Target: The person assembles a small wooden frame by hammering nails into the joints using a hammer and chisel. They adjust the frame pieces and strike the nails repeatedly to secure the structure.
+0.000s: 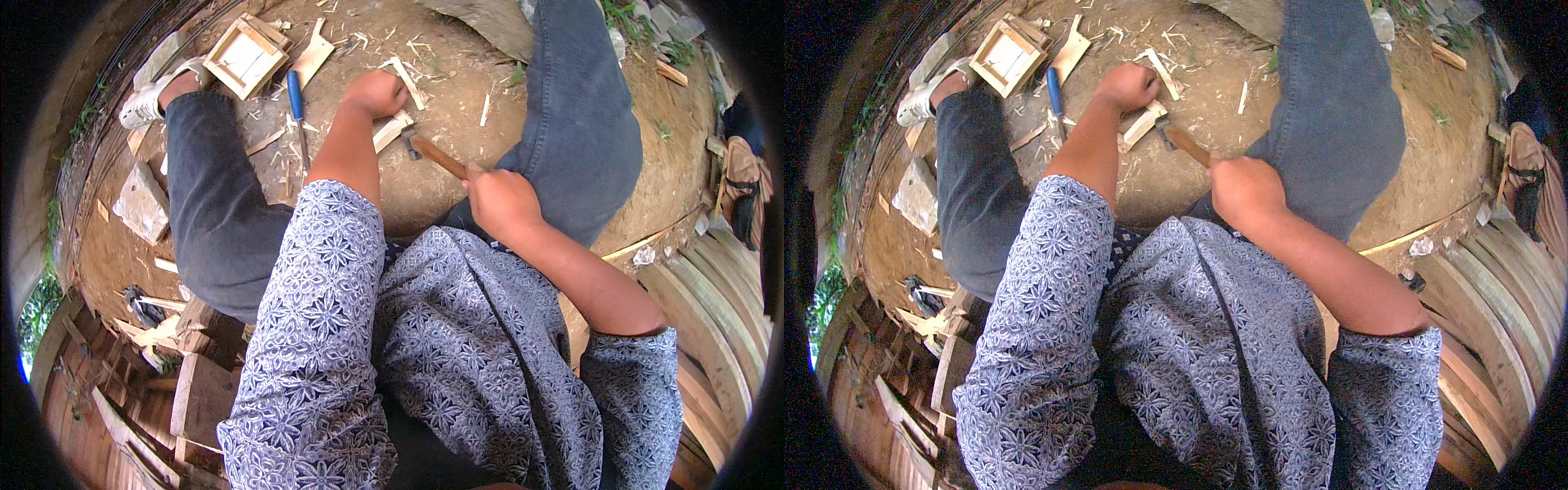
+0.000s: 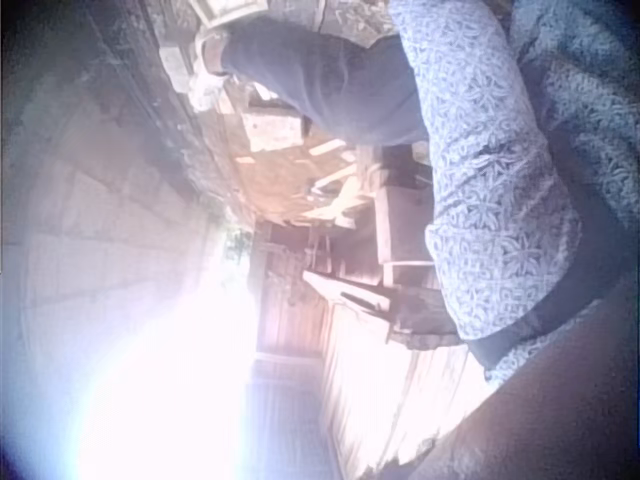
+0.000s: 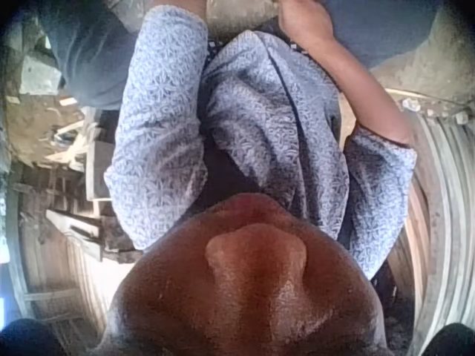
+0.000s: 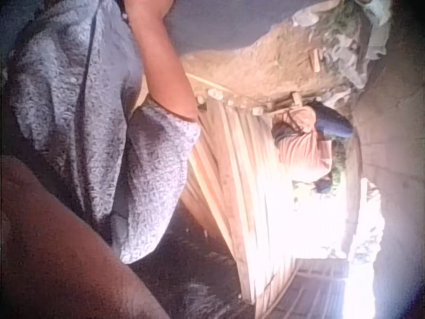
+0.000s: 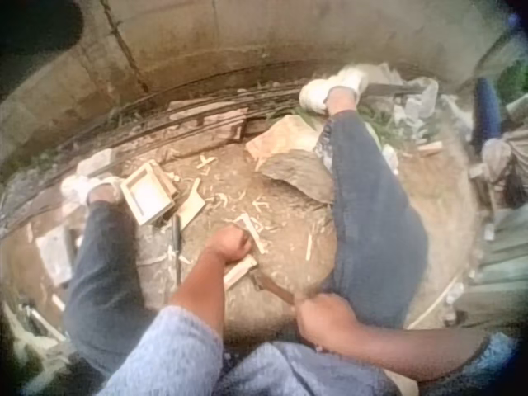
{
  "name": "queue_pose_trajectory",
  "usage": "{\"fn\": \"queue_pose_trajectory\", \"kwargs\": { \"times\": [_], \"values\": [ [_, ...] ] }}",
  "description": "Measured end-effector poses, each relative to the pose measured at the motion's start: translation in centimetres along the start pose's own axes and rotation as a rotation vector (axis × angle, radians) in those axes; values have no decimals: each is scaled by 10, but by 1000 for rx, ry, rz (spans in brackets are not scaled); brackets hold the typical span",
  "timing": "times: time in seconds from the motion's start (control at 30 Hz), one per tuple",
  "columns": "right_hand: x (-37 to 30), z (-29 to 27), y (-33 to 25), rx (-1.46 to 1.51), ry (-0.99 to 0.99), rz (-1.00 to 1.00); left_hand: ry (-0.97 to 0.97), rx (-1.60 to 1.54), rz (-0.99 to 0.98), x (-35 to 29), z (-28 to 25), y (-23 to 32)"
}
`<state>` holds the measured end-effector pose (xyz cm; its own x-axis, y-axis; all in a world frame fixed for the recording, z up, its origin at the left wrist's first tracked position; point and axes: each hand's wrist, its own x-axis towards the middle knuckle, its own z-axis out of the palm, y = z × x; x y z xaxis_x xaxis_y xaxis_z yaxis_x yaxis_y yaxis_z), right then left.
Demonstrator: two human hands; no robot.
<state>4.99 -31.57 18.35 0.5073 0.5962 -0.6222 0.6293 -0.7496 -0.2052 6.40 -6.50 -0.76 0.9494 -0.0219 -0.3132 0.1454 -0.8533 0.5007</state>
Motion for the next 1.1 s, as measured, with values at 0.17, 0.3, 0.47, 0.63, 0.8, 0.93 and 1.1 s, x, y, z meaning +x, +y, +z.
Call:
{"fn": "queue_pose_trajectory", "kwargs": {
  "times": [0.17, 0.3, 0.47, 0.63, 0.8, 0.93, 1.1],
  "values": [
    [-6, 6, -4, 15, 13, 44, 2, -12, 21, 7, 10, -7],
    [-12, 10, -4, 13, 31, 54, -53, -3, 34, 14, 15, -14],
    [-10, 6, 0, 11, 3, 19, 15, 96, 55, 2, 9, -5],
    [37, -42, -6, -43, -138, -103, 104, 322, -168, -39, -24, -3],
    [73, -63, -48, -239, -143, -243, 143, 464, -277, -62, -35, -8],
    [86, -59, -71, -290, -262, -259, 48, 363, -394, -70, -24, -31],
    [98, -61, -65, -254, -353, -189, 66, 355, -371, -70, -22, -31]
  ]
}}
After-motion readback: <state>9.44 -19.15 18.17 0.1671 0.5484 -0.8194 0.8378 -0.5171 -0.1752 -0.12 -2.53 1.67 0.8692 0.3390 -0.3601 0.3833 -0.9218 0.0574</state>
